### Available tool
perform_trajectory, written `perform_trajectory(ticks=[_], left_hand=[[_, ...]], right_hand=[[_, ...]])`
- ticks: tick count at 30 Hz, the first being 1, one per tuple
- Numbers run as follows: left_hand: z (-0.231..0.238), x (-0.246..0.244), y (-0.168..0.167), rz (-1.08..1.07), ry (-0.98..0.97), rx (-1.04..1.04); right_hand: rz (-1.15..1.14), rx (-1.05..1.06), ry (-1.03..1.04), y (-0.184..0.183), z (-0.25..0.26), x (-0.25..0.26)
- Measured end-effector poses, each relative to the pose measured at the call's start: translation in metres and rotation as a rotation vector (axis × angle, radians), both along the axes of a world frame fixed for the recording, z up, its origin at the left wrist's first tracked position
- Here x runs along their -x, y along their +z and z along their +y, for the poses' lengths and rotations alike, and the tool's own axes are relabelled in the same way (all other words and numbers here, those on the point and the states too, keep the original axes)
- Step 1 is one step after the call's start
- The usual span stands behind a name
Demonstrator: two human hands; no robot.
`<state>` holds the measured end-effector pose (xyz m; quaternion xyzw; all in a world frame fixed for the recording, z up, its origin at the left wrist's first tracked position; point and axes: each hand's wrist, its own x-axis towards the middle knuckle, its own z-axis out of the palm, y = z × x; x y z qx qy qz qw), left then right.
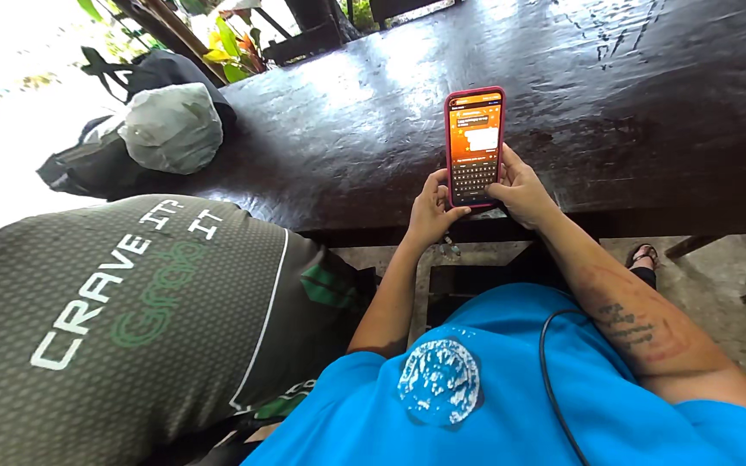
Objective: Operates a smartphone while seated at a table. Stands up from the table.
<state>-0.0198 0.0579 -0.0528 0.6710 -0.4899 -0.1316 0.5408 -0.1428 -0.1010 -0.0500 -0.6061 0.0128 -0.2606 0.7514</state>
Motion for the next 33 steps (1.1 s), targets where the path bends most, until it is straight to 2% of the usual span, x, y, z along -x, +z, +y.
perform_trajectory(ticks=[8, 13, 15, 20, 22, 27, 31, 33], left_hand=[[-0.002, 0.001, -0.003, -0.021, 0.011, 0.007], [-0.004, 0.003, -0.005, -0.107, 0.045, 0.021], [-0.004, 0.003, -0.006, -0.109, 0.041, 0.029], [-0.002, 0.002, -0.002, -0.033, 0.011, 0.009], [-0.002, 0.001, -0.001, 0.0, -0.005, 0.006], [-0.002, 0.003, -0.002, -0.019, -0.002, 0.026], [-0.004, 0.003, -0.007, -0.089, 0.014, 0.052], [-0.003, 0.003, -0.008, -0.098, 0.017, 0.055]], right_hand=[[0.032, 0.015, -0.043, 0.0, 0.003, -0.002], [0.222, 0.248, -0.321, 0.002, 0.019, -0.011], [0.249, 0.285, -0.37, 0.002, 0.021, -0.012], [0.063, 0.029, -0.085, 0.0, 0.003, -0.003], [0.058, -0.002, -0.054, 0.0, 0.001, -0.002], [0.084, 0.089, -0.105, 0.0, 0.004, -0.004], [0.234, 0.299, -0.334, 0.002, 0.019, -0.01], [0.275, 0.344, -0.375, 0.002, 0.022, -0.012]])
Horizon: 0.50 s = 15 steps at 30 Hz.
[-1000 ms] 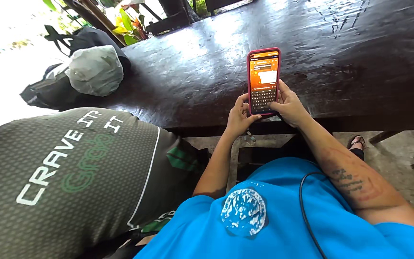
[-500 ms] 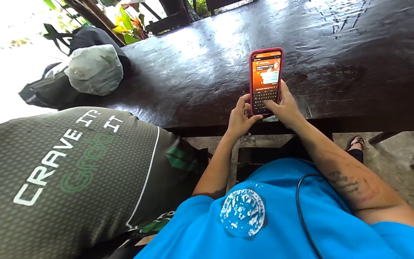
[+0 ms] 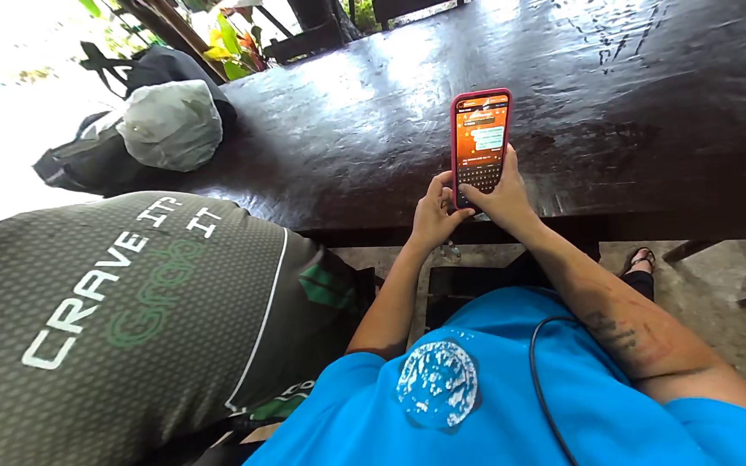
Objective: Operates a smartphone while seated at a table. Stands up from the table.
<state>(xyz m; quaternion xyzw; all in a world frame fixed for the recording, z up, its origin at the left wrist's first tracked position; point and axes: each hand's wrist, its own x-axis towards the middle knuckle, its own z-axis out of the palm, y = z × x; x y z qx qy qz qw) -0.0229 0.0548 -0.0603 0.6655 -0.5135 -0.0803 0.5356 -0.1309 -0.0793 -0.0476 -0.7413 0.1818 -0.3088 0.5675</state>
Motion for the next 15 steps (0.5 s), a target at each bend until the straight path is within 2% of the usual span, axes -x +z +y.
perform_trajectory(ticks=[2, 7, 10, 15], left_hand=[[0.001, -0.001, 0.001, 0.017, -0.012, 0.0], [0.003, -0.002, 0.009, 0.143, -0.042, -0.047], [0.006, -0.004, 0.015, 0.245, -0.069, -0.062], [0.006, -0.004, 0.015, 0.276, -0.085, -0.051]], right_hand=[[-0.058, -0.065, 0.087, -0.002, -0.006, 0.002], [-0.251, -0.377, 0.382, -0.005, -0.025, 0.009], [-0.246, -0.46, 0.413, -0.001, -0.024, 0.011], [-0.289, -0.443, 0.398, -0.001, -0.022, 0.011]])
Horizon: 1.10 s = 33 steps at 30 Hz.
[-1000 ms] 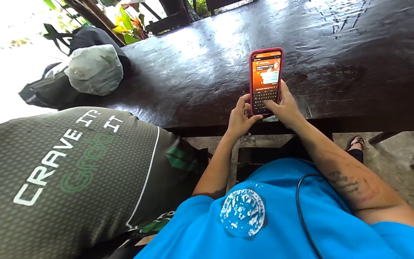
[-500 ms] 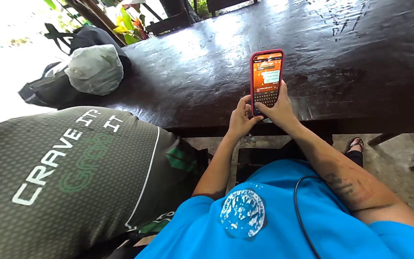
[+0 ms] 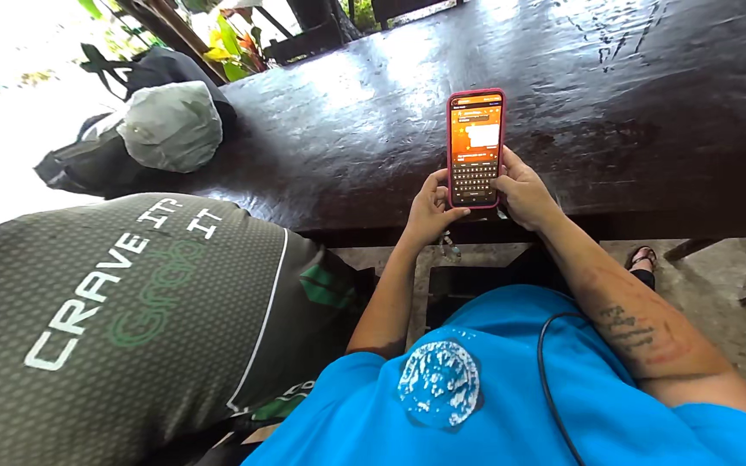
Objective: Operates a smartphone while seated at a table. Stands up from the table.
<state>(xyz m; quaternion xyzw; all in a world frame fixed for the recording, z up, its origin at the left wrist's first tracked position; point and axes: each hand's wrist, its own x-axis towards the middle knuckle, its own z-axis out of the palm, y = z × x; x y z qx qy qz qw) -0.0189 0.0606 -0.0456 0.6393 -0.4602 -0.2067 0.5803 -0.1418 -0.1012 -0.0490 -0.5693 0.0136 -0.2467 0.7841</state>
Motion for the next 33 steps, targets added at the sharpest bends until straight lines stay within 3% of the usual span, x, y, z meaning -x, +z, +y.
perform_trajectory(ticks=[4, 11, 18, 24, 29, 33], left_hand=[[-0.001, 0.001, -0.003, -0.043, 0.012, 0.016], [-0.004, 0.006, -0.014, -0.309, 0.089, 0.09], [-0.004, 0.003, -0.014, -0.265, 0.073, 0.072], [0.004, 0.009, -0.012, -0.296, 0.084, 0.018], [0.004, 0.011, -0.012, -0.326, 0.105, 0.02], [0.004, 0.009, -0.012, -0.307, 0.083, 0.025]], right_hand=[[0.007, 0.085, -0.038, 0.0, 0.002, 0.0], [0.273, 0.389, -0.394, 0.001, 0.026, -0.011], [0.063, 0.182, -0.14, -0.003, 0.009, -0.002], [0.138, 0.271, -0.216, -0.001, 0.014, -0.003], [0.272, 0.402, -0.398, 0.002, 0.026, -0.009], [0.184, 0.267, -0.273, 0.0, 0.018, -0.006]])
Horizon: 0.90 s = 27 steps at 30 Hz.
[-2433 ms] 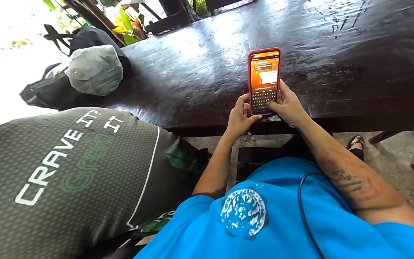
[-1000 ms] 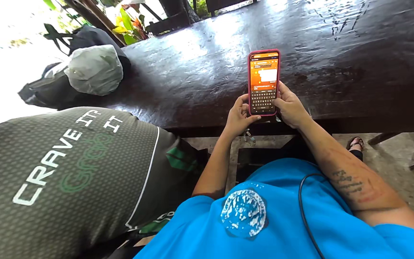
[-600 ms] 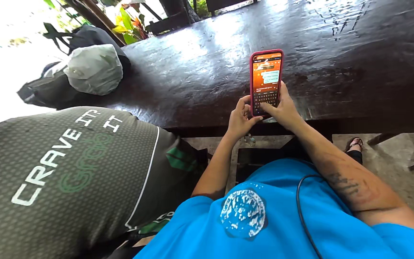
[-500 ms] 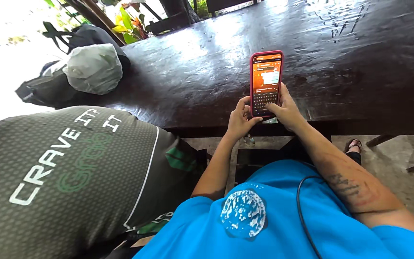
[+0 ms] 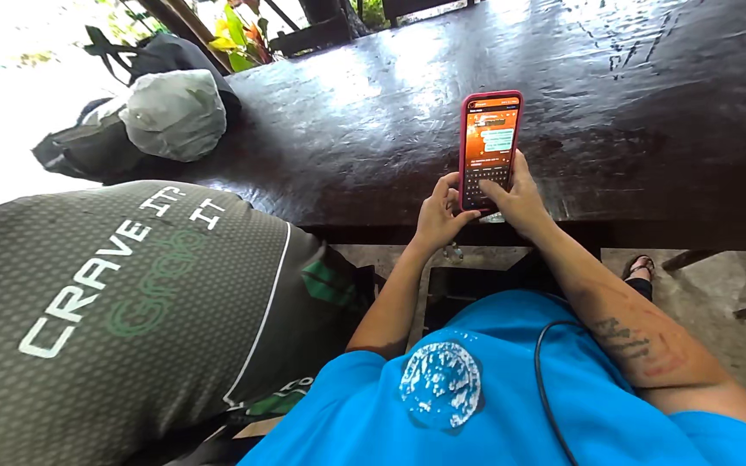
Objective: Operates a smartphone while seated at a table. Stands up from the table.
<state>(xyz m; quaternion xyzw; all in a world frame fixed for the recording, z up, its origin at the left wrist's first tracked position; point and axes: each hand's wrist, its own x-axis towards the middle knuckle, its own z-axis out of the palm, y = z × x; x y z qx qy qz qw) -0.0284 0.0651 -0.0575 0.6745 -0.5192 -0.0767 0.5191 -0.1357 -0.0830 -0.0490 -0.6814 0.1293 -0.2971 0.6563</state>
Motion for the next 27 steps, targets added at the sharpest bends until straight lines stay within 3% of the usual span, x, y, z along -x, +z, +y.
perform_trajectory(ticks=[12, 27], left_hand=[[-0.0073, -0.0064, 0.0009, 0.086, -0.023, 0.007], [-0.0088, -0.0046, -0.0015, 0.055, -0.005, 0.017]], right_hand=[[-0.137, -0.089, 0.163, -0.0027, -0.0081, 0.0059], [0.015, 0.03, -0.004, -0.0019, -0.0008, -0.0031]])
